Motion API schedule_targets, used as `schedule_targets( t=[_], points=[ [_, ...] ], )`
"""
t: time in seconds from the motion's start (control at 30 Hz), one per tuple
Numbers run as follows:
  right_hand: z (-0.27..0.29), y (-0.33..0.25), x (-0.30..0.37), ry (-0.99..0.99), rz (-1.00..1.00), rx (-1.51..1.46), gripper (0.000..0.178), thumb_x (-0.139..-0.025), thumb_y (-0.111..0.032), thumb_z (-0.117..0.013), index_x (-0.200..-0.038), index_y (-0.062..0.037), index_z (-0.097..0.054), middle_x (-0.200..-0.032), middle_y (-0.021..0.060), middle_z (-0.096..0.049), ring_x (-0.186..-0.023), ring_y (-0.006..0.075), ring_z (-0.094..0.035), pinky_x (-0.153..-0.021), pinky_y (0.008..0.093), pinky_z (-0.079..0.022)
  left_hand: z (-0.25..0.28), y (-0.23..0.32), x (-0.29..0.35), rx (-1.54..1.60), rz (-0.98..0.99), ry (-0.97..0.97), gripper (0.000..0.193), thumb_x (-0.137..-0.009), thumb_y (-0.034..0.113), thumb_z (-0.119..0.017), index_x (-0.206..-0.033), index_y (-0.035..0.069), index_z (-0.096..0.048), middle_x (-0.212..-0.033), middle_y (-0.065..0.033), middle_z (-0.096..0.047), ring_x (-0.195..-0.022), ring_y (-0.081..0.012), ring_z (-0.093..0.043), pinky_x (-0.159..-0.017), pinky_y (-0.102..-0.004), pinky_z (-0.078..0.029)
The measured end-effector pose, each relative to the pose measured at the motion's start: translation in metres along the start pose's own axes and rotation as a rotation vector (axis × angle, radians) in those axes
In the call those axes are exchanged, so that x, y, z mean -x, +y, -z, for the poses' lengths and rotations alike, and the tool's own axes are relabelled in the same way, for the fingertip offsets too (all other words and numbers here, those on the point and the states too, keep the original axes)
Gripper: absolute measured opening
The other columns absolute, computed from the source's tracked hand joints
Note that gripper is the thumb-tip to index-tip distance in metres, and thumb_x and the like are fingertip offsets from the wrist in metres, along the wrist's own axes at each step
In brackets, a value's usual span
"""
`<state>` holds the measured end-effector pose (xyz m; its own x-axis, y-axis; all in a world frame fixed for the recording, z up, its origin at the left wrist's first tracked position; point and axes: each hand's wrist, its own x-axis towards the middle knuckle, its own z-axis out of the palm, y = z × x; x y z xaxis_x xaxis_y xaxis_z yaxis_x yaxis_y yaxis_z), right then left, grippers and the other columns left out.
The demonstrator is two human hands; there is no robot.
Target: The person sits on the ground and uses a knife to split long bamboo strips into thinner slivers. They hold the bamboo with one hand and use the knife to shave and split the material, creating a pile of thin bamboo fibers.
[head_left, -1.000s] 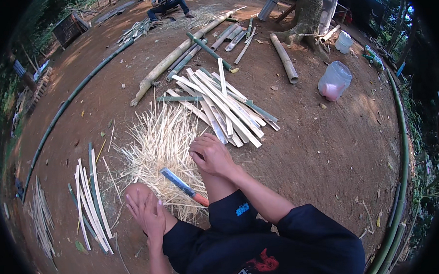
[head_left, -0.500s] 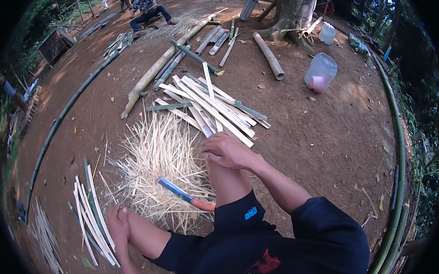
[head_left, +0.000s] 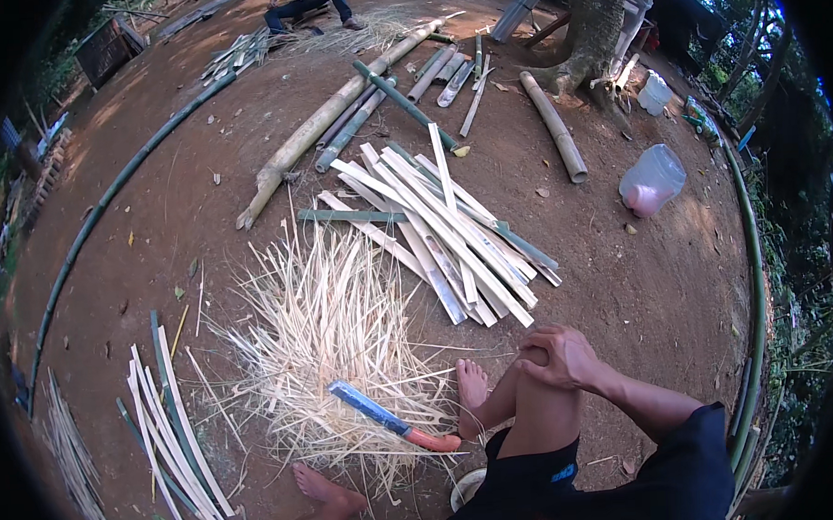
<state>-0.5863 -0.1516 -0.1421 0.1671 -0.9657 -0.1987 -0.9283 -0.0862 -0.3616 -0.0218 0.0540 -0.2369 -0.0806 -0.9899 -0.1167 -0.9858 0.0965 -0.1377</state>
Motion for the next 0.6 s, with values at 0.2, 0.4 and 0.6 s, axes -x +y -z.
schedule_targets(
  t=[0.2, 0.4, 0.6],
  points=[
    [0.0, -0.012, -0.019, 0.016, -0.101, -0.003, 0.034, -0.074, -0.028, -0.064, -0.096, -0.003, -0.067, -0.101, 0.0156, -0.066, -0.101, 0.0329, -0.062, -0.09, 0.0421, -0.049, -0.265, 0.068, -0.07, 0.046, 0.621, -0.108, 0.049, -0.095, 0.018, -0.044, -0.141, 0.006, -0.032, -0.138, -0.014, -0.047, -0.115, -0.0275, -0.053, -0.095, -0.0427, -0.043],
    [0.006, -0.021, -0.042, -0.178, -0.072, 0.059, 0.034, -0.074, -0.03, -0.063, -0.098, -0.0046, -0.066, -0.101, 0.0159, -0.066, -0.1, 0.033, -0.062, -0.089, 0.0418, -0.049, -0.308, 0.079, -0.077, -0.039, 0.735, -0.234, 0.044, -0.096, 0.01, -0.035, -0.139, 0.003, -0.036, -0.137, -0.0137, -0.048, -0.123, -0.024, -0.05, -0.103, -0.0355, -0.041],
    [0.018, -0.046, -0.021, -0.295, -0.179, -0.009, 0.035, -0.077, -0.034, -0.06, -0.094, -0.0049, -0.067, -0.1, 0.0159, -0.067, -0.1, 0.0331, -0.062, -0.087, 0.0422, -0.05, -0.205, 0.048, -0.082, 0.053, 0.466, -0.071, 0.04, -0.092, 0.017, -0.043, -0.13, 0.005, -0.046, -0.125, -0.0122, -0.054, -0.112, -0.0211, -0.056, -0.093, -0.0328, -0.046]
  ],
)
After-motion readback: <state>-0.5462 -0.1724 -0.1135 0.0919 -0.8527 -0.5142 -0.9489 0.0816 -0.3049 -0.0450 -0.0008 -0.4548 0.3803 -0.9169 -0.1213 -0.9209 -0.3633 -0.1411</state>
